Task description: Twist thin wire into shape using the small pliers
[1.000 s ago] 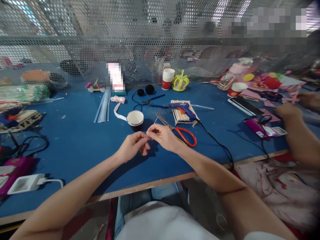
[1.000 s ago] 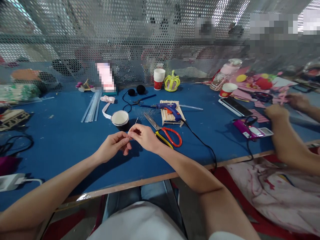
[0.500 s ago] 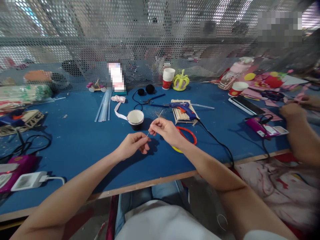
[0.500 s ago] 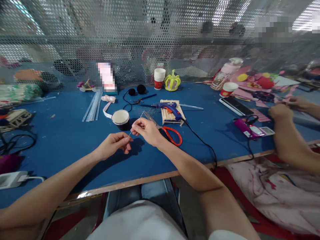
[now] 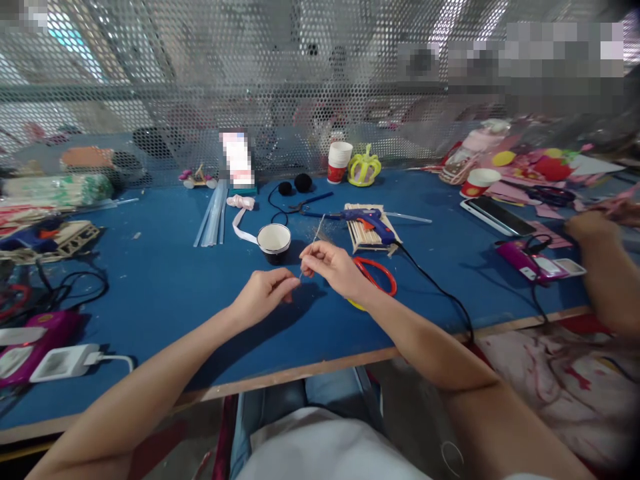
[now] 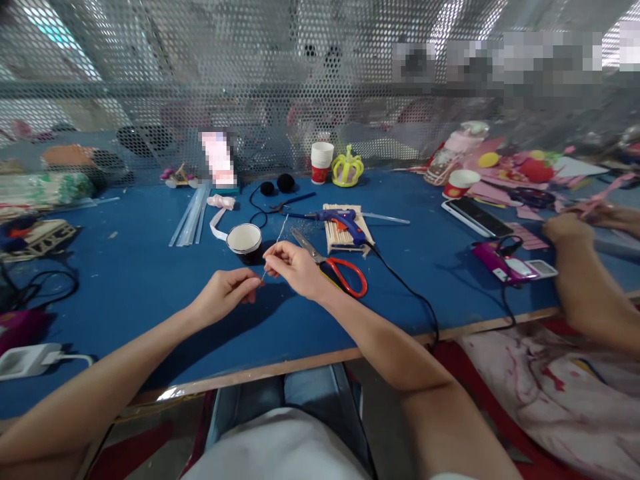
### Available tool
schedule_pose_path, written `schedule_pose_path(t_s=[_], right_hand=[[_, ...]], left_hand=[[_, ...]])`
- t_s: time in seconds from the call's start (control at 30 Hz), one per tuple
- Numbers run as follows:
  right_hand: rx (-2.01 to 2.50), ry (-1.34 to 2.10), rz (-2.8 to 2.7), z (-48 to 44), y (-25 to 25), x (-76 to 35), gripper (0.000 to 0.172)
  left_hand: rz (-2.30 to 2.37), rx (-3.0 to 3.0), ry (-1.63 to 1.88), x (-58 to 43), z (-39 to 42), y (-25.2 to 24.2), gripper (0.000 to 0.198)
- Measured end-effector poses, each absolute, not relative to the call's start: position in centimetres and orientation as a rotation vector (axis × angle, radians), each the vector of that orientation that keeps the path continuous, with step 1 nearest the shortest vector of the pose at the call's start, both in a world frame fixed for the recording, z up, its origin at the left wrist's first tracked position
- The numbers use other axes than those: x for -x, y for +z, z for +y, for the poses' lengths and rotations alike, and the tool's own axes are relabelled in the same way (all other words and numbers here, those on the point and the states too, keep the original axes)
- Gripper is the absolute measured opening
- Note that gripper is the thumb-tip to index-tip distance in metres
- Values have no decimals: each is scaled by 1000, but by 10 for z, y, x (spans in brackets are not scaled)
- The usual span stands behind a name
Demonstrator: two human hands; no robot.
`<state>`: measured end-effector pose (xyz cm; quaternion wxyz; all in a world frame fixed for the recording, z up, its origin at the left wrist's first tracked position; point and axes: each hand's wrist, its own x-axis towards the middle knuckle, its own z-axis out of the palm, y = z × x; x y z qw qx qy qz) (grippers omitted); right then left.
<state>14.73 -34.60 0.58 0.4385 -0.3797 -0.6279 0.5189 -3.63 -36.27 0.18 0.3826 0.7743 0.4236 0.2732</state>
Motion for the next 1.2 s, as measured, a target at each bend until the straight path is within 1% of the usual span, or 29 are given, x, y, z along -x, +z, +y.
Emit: schedule_pose_path(t_s=[0.13,0.17,0.23,0.3,0.4,0.53,0.6,0.7,0.73,0.8,0.87,0.9,0.97,1.03,1.2], right_hand=[[1004,1222,-1491,-342,4,-150,17],[1020,1217,-1492,-341,4,-150,17],[1047,1207,-1501,-341,4,-150,17],[1059,1194,-1503,-342,5,-149,17],[1057,1195,-1503,-341,5,-150,17],[1067,1212,-1517,-341,5,-151,17],[1075,1207,-1530,-341,5,-151,17],[1075,1207,-1552,-343,5,-152,17],[1076,1207,-1555,-343,5,-152,17],[1078,1216,-1555,-343,4,-151,16],[1064,1224,-1550,-342,2,-151,16],[1053,1229,-1547,-341,1,-150,16],[1034,1241,-1532,-341,0,-149,15],[1030,1250,-1514,-341,1,-148,14],[1065,1265,-1529,-342,5,-149,12]], left_hand=[[1461,-2548,1024,44,-351,11,25],[1552,-2640,1024,46,-346,11,26],[1668,-2789,880,49,-337,10,27],[1682,-2865,702,53,-330,9,17],[1732,-2851,699,60,-317,17,18],[1992,-2850,769,72,-283,34,19],[2121,-2808,659,77,-262,35,20],[2148,-2697,391,78,-242,29,23],[2188,-2669,380,76,-240,28,25],[2245,-2715,515,67,-242,27,33],[2141,-2787,634,50,-246,26,33],[2020,-2803,609,39,-246,25,31],[1852,-2744,355,17,-241,18,27],[1880,-2685,259,-2,-230,7,26],[2091,-2533,223,-23,-194,-15,35]])
